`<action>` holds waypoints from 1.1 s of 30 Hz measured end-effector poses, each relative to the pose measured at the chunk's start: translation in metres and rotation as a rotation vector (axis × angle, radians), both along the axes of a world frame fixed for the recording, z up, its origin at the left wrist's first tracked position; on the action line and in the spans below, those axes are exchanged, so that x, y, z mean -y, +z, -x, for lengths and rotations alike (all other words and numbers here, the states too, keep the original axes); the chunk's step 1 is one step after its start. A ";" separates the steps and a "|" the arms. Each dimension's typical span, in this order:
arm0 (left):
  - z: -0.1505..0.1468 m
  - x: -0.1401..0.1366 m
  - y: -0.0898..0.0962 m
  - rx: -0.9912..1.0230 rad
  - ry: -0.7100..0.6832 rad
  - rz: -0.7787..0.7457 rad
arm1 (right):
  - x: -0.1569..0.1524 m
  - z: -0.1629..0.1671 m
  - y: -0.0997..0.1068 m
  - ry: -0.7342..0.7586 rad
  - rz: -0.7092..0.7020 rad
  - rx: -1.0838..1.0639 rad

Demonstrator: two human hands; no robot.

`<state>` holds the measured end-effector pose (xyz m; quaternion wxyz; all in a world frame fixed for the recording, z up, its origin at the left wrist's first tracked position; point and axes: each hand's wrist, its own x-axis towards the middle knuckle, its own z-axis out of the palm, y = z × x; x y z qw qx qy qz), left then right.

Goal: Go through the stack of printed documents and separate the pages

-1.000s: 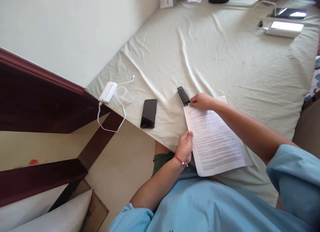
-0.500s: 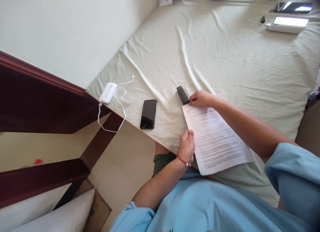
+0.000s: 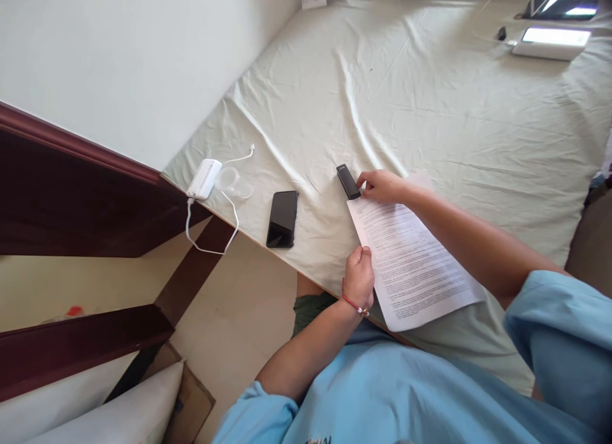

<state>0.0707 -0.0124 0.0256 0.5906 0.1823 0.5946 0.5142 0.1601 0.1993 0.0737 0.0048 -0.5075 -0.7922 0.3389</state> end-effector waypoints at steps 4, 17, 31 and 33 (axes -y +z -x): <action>0.000 -0.005 -0.004 -0.011 0.019 0.019 | -0.002 0.004 -0.002 0.008 -0.049 0.024; 0.000 -0.009 -0.009 0.003 -0.027 0.008 | 0.057 -0.018 -0.020 0.235 -0.595 -0.181; 0.010 -0.001 -0.010 -0.115 -0.088 -0.032 | 0.074 -0.038 -0.016 -0.092 -0.516 -0.284; 0.020 0.013 -0.011 -0.191 -0.128 -0.085 | 0.089 -0.062 -0.016 -0.299 -0.575 -0.360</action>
